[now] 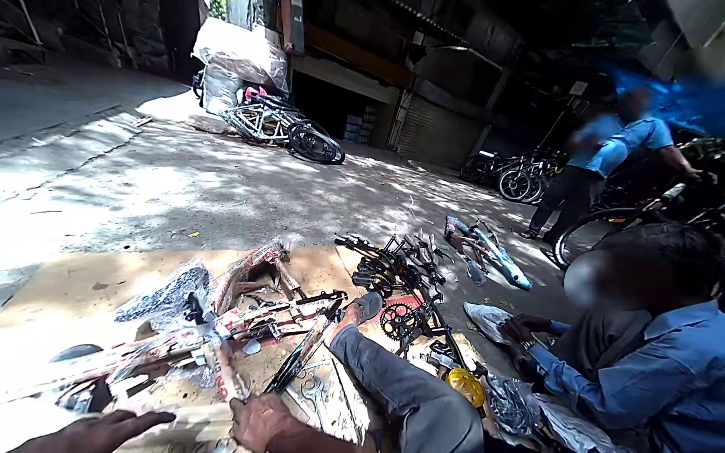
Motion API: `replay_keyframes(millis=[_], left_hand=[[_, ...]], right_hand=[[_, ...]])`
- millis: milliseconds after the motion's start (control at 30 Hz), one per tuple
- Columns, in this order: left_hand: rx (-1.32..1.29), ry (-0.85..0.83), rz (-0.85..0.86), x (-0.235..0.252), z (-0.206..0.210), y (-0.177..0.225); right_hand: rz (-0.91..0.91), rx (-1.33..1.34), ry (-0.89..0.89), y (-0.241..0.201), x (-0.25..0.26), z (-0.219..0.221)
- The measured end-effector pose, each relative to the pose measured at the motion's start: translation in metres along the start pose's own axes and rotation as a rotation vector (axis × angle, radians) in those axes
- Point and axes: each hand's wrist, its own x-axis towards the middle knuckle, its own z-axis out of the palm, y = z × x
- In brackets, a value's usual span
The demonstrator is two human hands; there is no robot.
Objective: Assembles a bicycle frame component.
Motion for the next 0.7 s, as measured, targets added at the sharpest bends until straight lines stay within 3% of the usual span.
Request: replay_keyframes(millis=[100,200,367,500,600,700], left_hand=[[0.046,-0.141,-0.145,0.004,0.018,-0.015],[0.087,-0.138,-0.217,-0.001,0.035,-0.021],[0.005,-0.117,-0.207,0.002,0.014,-0.015],[0.045,-0.127,-0.194,0.004,0.033,-0.016],[0.045,-0.143,-0.217,0.005,0.032,-0.018],[0.022,-0.18,-0.22,0.001,0.036,-0.025]], right_hand=[[0.141,0.13,-0.065,-0.008,-0.013,0.011],[0.142,0.076,-0.061,-0.011,-0.012,0.026],[-0.019,-0.036,-0.084,-0.008,0.001,0.006],[0.121,0.04,-0.023,-0.015,-0.011,0.036],[0.163,0.054,-0.029,-0.016,-0.012,0.025],[0.013,-0.012,-0.06,-0.001,-0.008,0.023]])
